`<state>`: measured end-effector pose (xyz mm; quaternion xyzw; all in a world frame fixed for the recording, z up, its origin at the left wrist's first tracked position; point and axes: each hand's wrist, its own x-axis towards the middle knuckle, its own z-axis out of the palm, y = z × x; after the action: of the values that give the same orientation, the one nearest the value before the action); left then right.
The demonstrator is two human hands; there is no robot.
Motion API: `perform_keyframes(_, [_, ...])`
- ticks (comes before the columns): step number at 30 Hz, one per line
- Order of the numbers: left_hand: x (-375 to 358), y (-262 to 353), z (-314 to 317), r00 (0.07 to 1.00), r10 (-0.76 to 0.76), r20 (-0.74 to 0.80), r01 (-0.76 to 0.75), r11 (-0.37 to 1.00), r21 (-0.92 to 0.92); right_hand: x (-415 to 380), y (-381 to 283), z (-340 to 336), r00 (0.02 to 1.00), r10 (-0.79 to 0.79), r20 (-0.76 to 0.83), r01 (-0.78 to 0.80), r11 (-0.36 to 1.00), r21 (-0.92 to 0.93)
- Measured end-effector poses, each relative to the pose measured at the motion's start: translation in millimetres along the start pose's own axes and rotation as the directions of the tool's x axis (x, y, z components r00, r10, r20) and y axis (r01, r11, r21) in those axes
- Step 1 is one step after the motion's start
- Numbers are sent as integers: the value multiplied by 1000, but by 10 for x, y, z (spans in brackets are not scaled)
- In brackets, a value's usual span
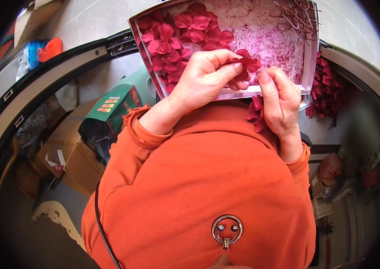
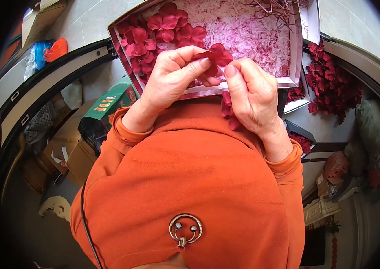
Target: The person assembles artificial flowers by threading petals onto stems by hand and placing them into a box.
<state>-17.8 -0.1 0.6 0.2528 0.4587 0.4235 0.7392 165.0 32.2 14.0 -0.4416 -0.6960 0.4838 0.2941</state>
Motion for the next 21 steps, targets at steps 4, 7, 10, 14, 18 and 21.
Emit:
perform_keyframes(4, [1,0,-2,999,-26,-25,25,999,-25,36,2,15,995,-99,9,99,994,-39])
perform_keyframes(7, [11,-13,-12,1000,6,-24,-5,999,36,49,16,54,959,-285,0,277,933,-231])
perform_keyframes(10, [11,-4,-3,999,29,-37,-25,994,108,56,30,79,934,-355,-33,330,895,-299])
perform_keyframes(14, [9,22,10,997,62,-42,-47,955,293,73,62,90,917,-398,-34,364,869,-336])
perform_keyframes(18, [11,14,24,995,97,-24,-89,971,224,71,65,90,917,-398,-29,365,866,-342])
perform_keyframes(21, [14,1,17,994,105,-34,-95,970,223,70,25,81,920,-392,-24,360,866,-347])
